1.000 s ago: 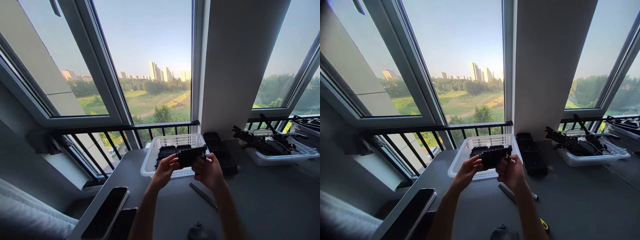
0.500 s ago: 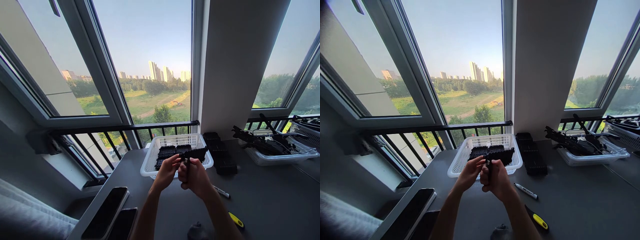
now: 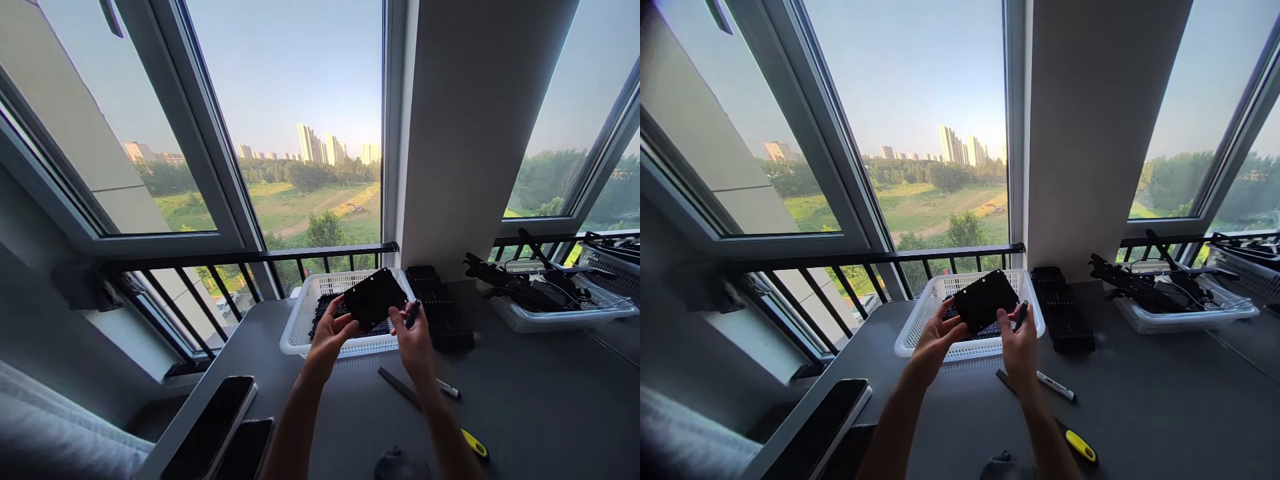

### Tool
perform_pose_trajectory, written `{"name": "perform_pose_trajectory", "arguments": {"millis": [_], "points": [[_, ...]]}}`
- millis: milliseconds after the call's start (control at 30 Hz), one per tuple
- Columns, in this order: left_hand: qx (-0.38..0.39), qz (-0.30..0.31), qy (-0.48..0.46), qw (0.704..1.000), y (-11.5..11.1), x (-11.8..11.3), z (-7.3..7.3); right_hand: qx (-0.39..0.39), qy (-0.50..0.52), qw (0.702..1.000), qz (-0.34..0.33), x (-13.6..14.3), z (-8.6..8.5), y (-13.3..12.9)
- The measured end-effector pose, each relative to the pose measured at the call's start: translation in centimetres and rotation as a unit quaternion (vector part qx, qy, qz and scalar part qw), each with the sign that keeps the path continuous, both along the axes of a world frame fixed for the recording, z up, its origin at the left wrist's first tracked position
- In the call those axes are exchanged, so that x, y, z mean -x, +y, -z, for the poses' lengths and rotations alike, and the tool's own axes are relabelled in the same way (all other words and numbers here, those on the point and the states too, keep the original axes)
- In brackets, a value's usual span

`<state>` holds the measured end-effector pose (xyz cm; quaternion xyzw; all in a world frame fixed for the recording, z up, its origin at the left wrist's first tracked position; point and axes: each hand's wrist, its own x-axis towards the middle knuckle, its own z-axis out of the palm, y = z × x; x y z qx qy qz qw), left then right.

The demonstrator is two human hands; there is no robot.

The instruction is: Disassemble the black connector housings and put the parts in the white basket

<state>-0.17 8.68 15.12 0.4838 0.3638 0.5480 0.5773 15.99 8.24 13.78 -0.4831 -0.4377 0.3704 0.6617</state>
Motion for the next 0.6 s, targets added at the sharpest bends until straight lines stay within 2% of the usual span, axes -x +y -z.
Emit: {"name": "perform_pose_trajectory", "arguments": {"millis": [167,333,400,467,533,600], "points": [[-0.02,0.032,0.063,0.997,0.0,-0.6,0.3,-0.021,0.017,0.999,0.027,-0.2,0.5,0.6],[-0.037,0.054,0.125,0.99,0.6,-0.8,0.5,-0.016,-0.005,0.999,0.04,-0.7,0.3,0.4],[-0.052,0.043,0.148,0.987,0.8,-0.6,0.7,-0.028,-0.031,0.997,0.059,-0.9,0.2,0.4],[-0.066,0.007,0.16,0.985,1.0,-0.5,0.9,-0.041,-0.051,0.995,0.073,-1.0,0.1,0.3],[-0.058,-0.019,0.153,0.986,1.0,-0.4,1.2,-0.051,-0.061,0.994,0.073,-1.0,0.0,0.3],[-0.034,-0.015,0.136,0.99,1.0,-0.4,1.2,-0.057,-0.072,0.993,0.068,-1.0,-0.1,0.2]]}}
